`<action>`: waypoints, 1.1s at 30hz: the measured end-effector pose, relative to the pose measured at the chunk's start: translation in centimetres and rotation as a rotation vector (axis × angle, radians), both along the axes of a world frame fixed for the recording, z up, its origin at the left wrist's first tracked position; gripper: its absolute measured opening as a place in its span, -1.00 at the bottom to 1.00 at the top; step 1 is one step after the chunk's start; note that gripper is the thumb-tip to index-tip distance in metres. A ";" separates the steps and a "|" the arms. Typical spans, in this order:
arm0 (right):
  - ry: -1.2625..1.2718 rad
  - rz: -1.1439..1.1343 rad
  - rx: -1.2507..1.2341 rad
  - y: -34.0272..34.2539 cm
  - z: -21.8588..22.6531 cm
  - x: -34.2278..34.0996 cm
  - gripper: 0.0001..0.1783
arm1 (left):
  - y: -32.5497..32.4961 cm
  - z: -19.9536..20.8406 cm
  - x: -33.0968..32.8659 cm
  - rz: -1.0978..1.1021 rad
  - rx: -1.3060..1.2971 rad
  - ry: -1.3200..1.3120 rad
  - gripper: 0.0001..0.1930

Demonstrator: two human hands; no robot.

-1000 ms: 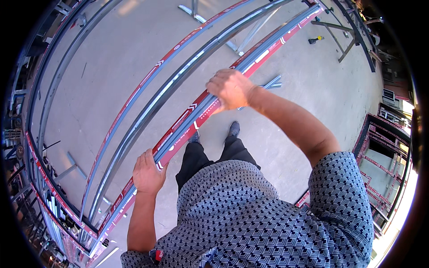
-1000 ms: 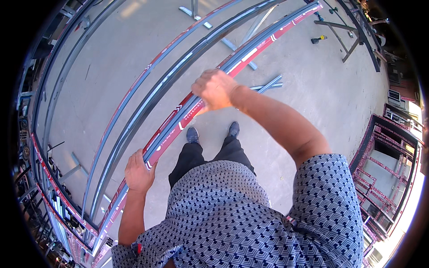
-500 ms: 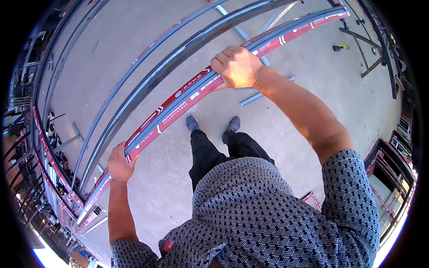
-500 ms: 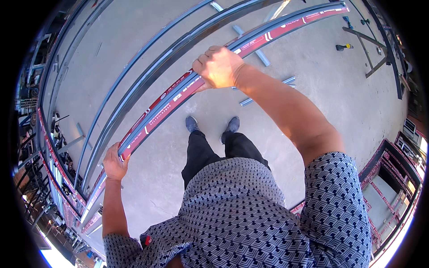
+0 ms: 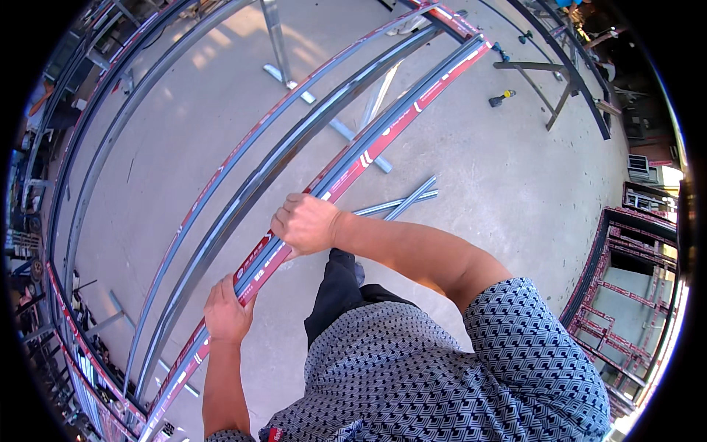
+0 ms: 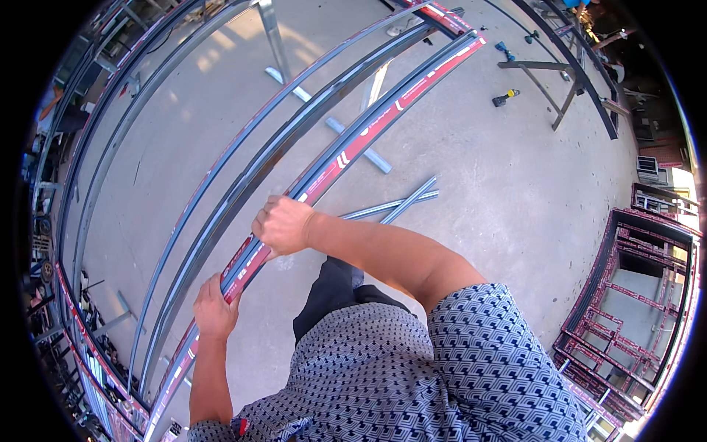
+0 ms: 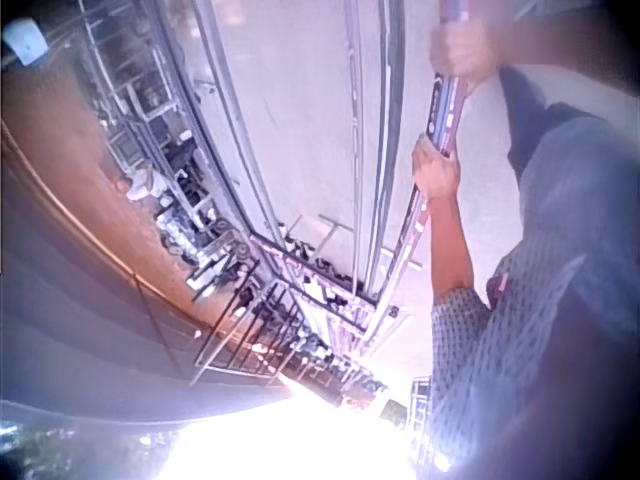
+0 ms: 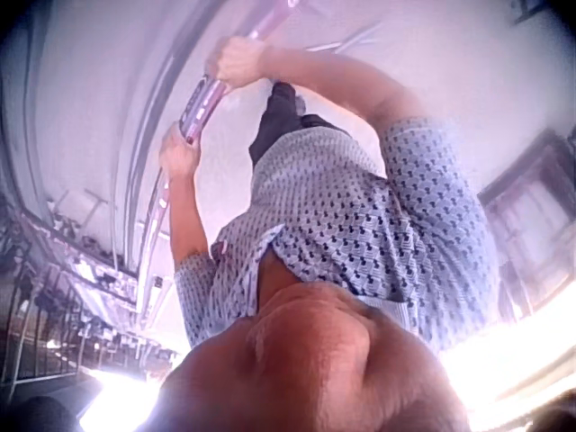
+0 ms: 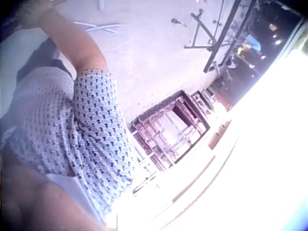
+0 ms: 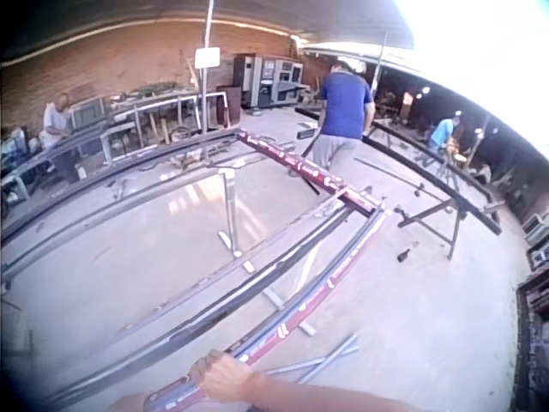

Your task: The person assembles a large window frame by hand, fitting metal profiles together on a workbench. They align and insert multiple frame sections, including vertical and horizontal pieces, to form a complete rectangular structure. The person handles the frame components directly without using tools.

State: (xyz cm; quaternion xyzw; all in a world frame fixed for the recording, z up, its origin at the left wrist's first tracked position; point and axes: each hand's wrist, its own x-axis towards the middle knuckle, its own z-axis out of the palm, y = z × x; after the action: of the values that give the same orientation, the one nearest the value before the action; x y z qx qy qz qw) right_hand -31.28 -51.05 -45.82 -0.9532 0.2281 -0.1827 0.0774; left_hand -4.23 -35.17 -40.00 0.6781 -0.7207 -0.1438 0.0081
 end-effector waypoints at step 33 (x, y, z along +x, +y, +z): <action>0.005 0.011 0.101 -12.5 0.5 -18.0 -0.35 | -14.5 0.8 -20.7 -0.003 0.119 -0.013 -0.30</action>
State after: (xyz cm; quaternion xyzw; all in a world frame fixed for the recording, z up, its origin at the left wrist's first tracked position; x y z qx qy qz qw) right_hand -49.29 -63.55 -45.29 -0.9498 0.2323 -0.1680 0.1257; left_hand -24.94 -49.67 -39.15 0.6771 -0.7121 -0.1820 -0.0370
